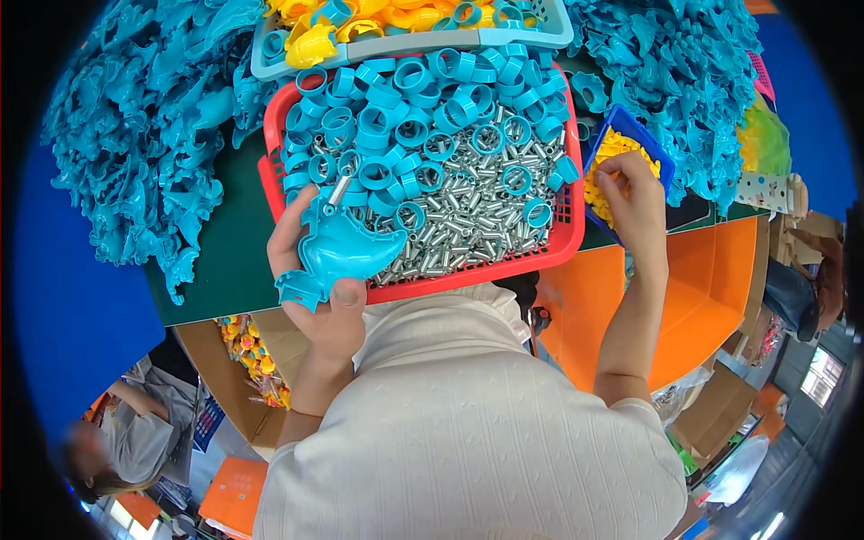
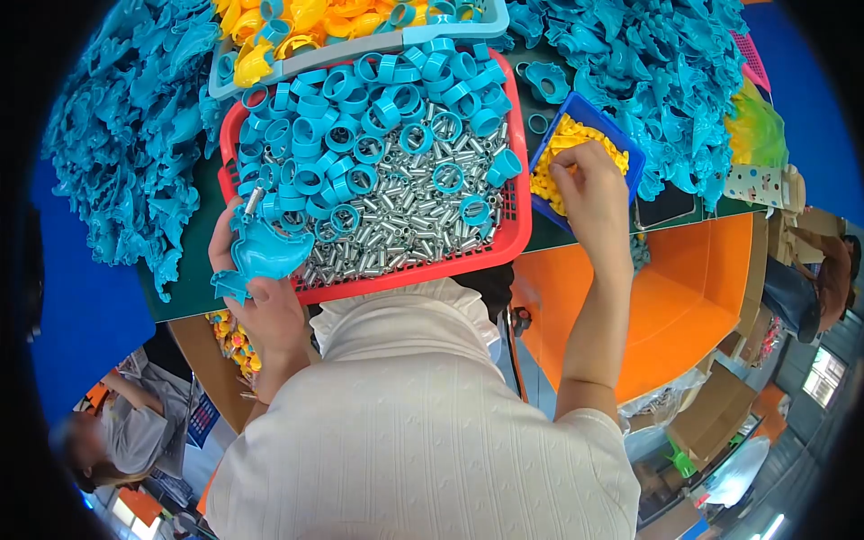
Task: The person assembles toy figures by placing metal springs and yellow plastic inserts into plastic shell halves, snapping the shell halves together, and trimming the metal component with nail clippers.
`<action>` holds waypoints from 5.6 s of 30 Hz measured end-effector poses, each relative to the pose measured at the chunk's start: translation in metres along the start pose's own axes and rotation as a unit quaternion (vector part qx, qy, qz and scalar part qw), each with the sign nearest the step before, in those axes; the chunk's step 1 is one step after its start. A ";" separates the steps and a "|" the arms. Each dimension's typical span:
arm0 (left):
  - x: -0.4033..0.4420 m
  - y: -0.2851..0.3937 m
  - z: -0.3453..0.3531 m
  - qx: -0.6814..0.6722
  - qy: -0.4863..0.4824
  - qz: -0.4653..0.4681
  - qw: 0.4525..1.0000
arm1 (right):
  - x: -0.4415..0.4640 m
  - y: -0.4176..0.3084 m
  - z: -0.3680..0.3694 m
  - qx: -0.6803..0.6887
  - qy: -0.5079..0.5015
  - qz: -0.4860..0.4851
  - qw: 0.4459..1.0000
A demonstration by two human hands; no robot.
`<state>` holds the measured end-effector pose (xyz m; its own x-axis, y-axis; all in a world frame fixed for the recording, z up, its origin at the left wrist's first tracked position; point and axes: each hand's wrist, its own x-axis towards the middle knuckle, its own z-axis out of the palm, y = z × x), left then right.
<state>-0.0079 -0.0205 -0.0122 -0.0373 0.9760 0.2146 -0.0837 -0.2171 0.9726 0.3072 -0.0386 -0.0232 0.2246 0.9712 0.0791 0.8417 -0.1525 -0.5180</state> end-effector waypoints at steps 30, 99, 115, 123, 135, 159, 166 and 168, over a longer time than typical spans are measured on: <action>0.000 -0.025 0.000 0.059 0.054 0.068 0.994 | -0.024 -0.004 -0.022 -0.137 0.060 0.046 0.988; -0.010 -0.018 -0.008 -0.021 0.016 -0.008 1.000 | 0.014 -0.140 0.057 0.128 -0.032 -0.272 0.953; -0.009 -0.021 -0.010 -0.007 -0.007 0.003 1.000 | 0.015 -0.120 0.028 0.305 -0.109 -0.244 0.914; -0.007 -0.018 -0.009 -0.028 -0.006 0.000 1.000 | 0.015 -0.122 0.018 0.274 -0.038 -0.153 0.949; -0.005 -0.021 -0.009 -0.036 -0.011 0.027 0.999 | 0.008 -0.128 0.052 0.109 -0.027 -0.260 0.959; -0.003 -0.007 0.017 -0.154 -0.098 -0.093 0.979 | -0.010 -0.140 0.053 0.543 -0.076 -0.091 0.831; -0.009 -0.011 0.010 -0.199 -0.162 -0.095 0.962 | -0.015 -0.141 0.063 0.588 -0.049 -0.067 0.805; -0.008 -0.009 0.008 -0.217 -0.185 -0.102 0.953 | -0.016 -0.142 0.064 0.601 -0.050 -0.067 0.795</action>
<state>0.0013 -0.0261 -0.0219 0.3703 0.9212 0.1197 -0.4590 0.0694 0.8857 0.1524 -0.0210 -0.0053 0.0812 0.9829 0.1655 -0.2370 0.1803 -0.9546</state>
